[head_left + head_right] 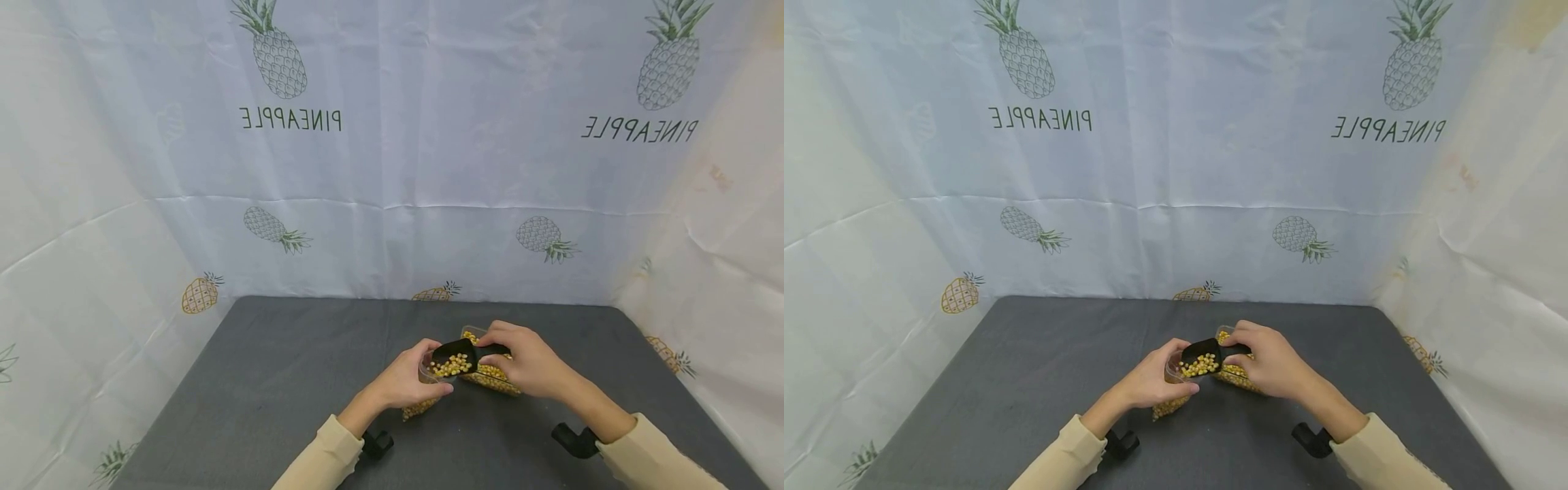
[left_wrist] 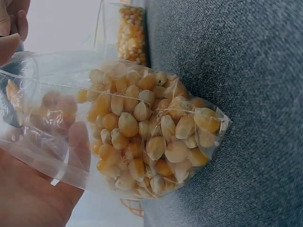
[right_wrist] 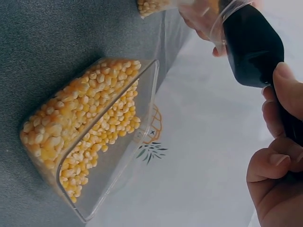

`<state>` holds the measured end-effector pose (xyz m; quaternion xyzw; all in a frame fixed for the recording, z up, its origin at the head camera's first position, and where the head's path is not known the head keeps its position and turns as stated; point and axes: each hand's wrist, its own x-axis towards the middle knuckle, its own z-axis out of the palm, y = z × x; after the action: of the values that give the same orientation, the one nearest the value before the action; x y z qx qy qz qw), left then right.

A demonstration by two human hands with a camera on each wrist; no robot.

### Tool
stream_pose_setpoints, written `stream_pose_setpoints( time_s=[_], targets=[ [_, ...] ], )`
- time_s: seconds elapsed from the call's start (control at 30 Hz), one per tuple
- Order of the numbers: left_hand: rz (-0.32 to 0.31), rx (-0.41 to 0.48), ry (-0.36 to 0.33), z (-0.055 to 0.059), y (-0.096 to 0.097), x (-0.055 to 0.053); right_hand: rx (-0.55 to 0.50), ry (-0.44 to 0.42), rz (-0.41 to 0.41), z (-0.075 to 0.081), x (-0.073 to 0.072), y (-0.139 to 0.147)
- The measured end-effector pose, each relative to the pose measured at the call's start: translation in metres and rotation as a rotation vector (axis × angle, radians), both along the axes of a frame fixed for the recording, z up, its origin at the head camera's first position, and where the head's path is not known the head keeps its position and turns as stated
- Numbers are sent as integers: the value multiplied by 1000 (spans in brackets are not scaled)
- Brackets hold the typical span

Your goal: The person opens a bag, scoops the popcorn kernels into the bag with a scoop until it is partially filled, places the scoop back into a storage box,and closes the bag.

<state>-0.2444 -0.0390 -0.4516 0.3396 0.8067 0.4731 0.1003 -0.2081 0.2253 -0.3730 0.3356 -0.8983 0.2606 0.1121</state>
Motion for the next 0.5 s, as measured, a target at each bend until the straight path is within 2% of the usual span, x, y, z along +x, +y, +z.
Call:
stream_pose_setpoints(
  time_s=[0.27,0.5],
  targets=[
    [-5,8,12,1,1,0,53,71,4,4,3,-6],
    [-43,79,-36,-2,1,0,67,111,14,4,3,-9]
  ],
)
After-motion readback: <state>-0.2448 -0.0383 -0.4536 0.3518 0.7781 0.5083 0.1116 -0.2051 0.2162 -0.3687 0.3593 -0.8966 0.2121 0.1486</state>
